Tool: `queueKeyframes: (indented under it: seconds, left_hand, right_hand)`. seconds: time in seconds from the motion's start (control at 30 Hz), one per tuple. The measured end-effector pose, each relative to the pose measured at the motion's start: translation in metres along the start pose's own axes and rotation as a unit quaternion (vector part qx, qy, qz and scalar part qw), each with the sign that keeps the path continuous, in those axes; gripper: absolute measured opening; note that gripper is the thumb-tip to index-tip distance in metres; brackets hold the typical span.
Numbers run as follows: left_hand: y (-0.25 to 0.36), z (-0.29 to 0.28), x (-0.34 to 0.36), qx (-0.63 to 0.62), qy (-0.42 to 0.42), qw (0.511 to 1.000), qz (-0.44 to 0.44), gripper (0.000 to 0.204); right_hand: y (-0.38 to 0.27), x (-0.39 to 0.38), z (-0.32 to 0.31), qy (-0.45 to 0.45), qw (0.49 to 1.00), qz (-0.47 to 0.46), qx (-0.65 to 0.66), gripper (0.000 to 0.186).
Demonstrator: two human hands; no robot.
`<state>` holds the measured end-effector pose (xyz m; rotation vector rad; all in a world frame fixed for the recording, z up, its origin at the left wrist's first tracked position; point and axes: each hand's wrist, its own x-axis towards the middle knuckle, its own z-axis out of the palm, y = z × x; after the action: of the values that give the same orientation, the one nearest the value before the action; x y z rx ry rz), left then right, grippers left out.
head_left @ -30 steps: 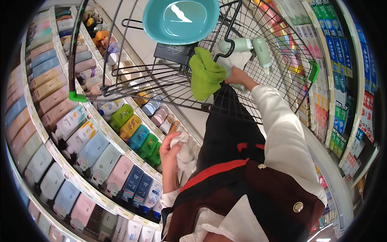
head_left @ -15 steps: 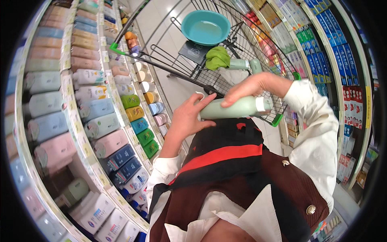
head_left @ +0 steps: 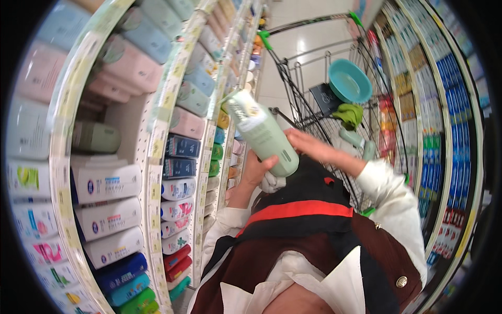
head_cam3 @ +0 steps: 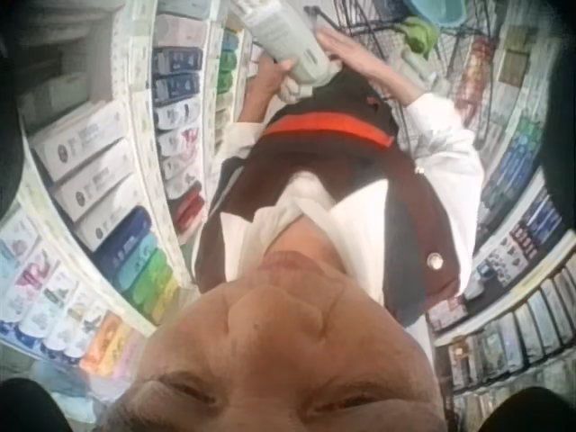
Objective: The person wipes the front edge of a supermarket shelf with a white cloth, then picks up several bottles of personal care products, wipes each one, and places them back on the shelf. The person also picks up a pack of small bottles and places them in a shopping cart.
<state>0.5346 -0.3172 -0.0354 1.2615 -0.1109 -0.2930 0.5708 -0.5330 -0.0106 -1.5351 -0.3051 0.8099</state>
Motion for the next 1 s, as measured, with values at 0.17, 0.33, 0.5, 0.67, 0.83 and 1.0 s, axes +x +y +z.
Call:
queueKeyframes:
  seconds: [0.17,0.33,0.5,0.67,0.83,1.0]
  left_hand:
    - [0.002,-0.021,-0.009,-0.093,0.122,0.988,0.023,0.054]
    - [0.015,-0.034,-0.008,-0.133,0.154,0.979,-0.015,0.065]
    - [0.043,-0.051,-0.009,-0.122,0.106,0.986,0.026,0.061]
    - [0.049,-0.048,-0.008,-0.138,0.056,0.988,0.042,0.065]
    - [0.037,-0.039,-0.007,-0.492,-0.055,0.868,0.015,0.084]
    - [0.048,-0.034,-0.018,-0.371,-0.148,0.917,0.019,0.074]
  right_hand:
    - [0.017,0.019,0.078,0.027,0.983,-0.102,0.148,0.098]
    - [0.034,0.020,0.108,0.038,0.987,-0.116,0.104,0.099]
    - [0.018,0.002,0.054,0.204,0.928,-0.058,0.308,0.072]
    - [-0.025,-0.006,0.044,0.215,0.885,-0.300,-0.284,0.065]
    - [-0.041,0.018,0.097,0.152,0.798,-0.438,-0.385,0.050]
    - [-0.072,0.065,0.054,0.294,0.805,-0.428,-0.285,0.034]
